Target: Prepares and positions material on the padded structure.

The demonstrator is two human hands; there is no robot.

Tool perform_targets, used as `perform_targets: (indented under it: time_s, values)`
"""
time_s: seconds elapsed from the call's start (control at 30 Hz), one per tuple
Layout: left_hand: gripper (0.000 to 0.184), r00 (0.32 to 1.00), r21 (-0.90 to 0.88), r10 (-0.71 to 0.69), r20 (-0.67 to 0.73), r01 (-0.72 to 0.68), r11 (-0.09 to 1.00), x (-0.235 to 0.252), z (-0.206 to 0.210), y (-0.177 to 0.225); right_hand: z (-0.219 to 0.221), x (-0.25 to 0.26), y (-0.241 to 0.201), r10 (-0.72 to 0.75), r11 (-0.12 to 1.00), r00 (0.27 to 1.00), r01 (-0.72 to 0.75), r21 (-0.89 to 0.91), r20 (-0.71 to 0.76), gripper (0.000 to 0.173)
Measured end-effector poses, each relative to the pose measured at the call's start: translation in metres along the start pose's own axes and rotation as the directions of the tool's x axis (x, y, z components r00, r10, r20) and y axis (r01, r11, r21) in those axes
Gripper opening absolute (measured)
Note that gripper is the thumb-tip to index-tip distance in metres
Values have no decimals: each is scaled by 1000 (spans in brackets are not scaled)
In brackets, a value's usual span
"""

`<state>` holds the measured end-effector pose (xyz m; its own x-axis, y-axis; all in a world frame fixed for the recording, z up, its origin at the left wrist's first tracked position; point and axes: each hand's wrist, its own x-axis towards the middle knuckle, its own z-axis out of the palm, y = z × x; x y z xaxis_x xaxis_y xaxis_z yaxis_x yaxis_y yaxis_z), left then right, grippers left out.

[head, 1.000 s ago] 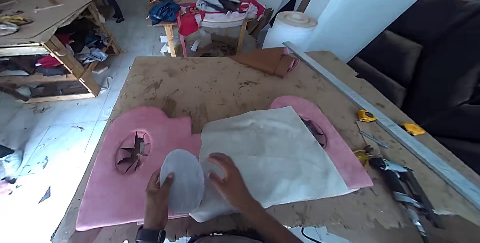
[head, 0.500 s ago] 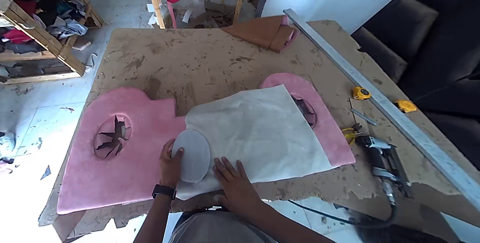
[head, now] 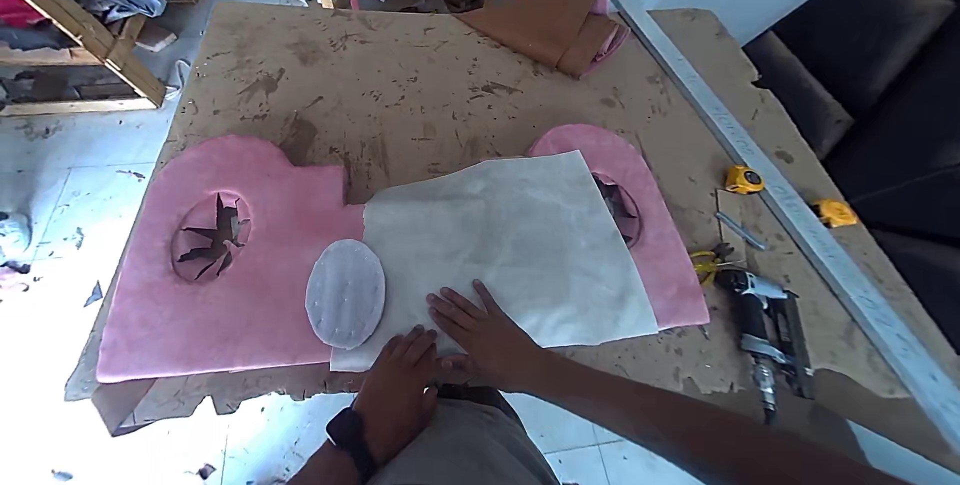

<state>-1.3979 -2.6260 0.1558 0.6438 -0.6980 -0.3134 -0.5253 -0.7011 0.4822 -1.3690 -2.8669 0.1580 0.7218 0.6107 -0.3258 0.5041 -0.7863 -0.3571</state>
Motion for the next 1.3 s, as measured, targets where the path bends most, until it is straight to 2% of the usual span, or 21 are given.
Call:
perform_targets:
  time_s: [0.13, 0.27, 0.33, 0.37, 0.4, 0.43, 0.47, 0.5, 0.53, 0.57, 0.6, 0.67, 0.73, 0.77, 0.83, 0.9, 1.0, 1.1, 1.13, 1.23, 1.3]
  values:
    - [58, 994, -13, -67, 81, 68, 998, -5, -1, 7, -28, 26, 27, 19, 994, 998, -12, -112, 64, 80]
    - [55, 994, -56, -100, 45, 102, 993, -6, 0, 10, -50, 62, 56, 9, 982, 1000, -10, -190, -7, 80]
    - [41, 982, -251, -167, -91, 140, 958, -14, 9, 10, -62, 84, 76, 48, 985, 998, -54, -165, -42, 82]
    - [36, 952, -418, -268, -149, 185, 889, -22, 18, 12, -71, 97, 85, 84, 988, 994, -92, -125, -66, 82]
    - [33, 905, -612, -403, -138, 242, 753, -29, 27, 13, -79, 110, 92, 113, 989, 986, -123, -83, -122, 81]
    - [33, 835, -787, -546, -68, 291, 544, -36, 37, 12, -88, 123, 95, 132, 989, 976, -142, -49, -174, 79]
    - [36, 750, -908, -660, 47, 308, 285, -40, 46, 10, -97, 133, 95, 132, 990, 968, -139, -19, -213, 76]
    - [41, 664, -963, -726, 179, 271, 11, -43, 54, 6, -105, 140, 89, 110, 994, 963, -110, 15, -244, 72]
    - [49, 596, -960, -753, 279, 196, -200, -42, 61, 3, -109, 144, 77, 71, 997, 962, -61, 46, -265, 67]
    - [51, 544, -946, -781, 306, 84, -312, -38, 69, 5, -110, 147, 61, 19, 997, 964, 1, 76, -266, 64]
    - [49, 514, -939, -812, 278, -33, -343, -32, 73, 8, -107, 150, 42, -34, 993, 967, 61, 100, -254, 66]
    - [34, 489, -938, -853, 184, -171, -301, -15, 75, 27, -91, 153, 3, -100, 988, 976, 120, 93, -194, 92]
    - [21, 488, -938, -866, 108, -239, -251, -4, 75, 41, -70, 163, -32, -142, 988, 982, 149, 49, -121, 118]
    - [19, 481, -934, -870, 103, -255, -251, -1, 76, 42, -59, 172, -45, -179, 983, 978, 182, 23, -108, 123]
    - [25, 452, -910, -873, 182, -259, -323, 1, 78, 44, -40, 194, -60, -255, 967, 961, 251, -44, -109, 121]
    - [42, 460, -883, -853, 248, -255, -394, 6, 82, 49, -40, 218, -66, -309, 951, 944, 305, -49, -115, 112]
    - [49, 472, -869, -849, 238, -287, -404, 15, 83, 50, -58, 260, -70, -375, 926, 918, 377, -7, -131, 95]
    - [45, 415, -893, -877, 241, -260, -368, 17, 77, 48, -72, 267, -80, -281, 959, 954, 277, -54, -104, 82]
    - [43, 413, -895, -881, 229, -267, -358, 18, 76, 48, -80, 258, -85, -222, 974, 974, 219, -62, -47, 83]
    - [40, 426, -886, -885, 189, -314, -341, 18, 80, 46, -85, 238, -86, -106, 984, 986, 123, -128, 130, 92]
    - [42, 458, -877, -868, 190, -319, -360, 17, 82, 46, -86, 247, -76, -132, 982, 970, 156, -108, 203, 92]
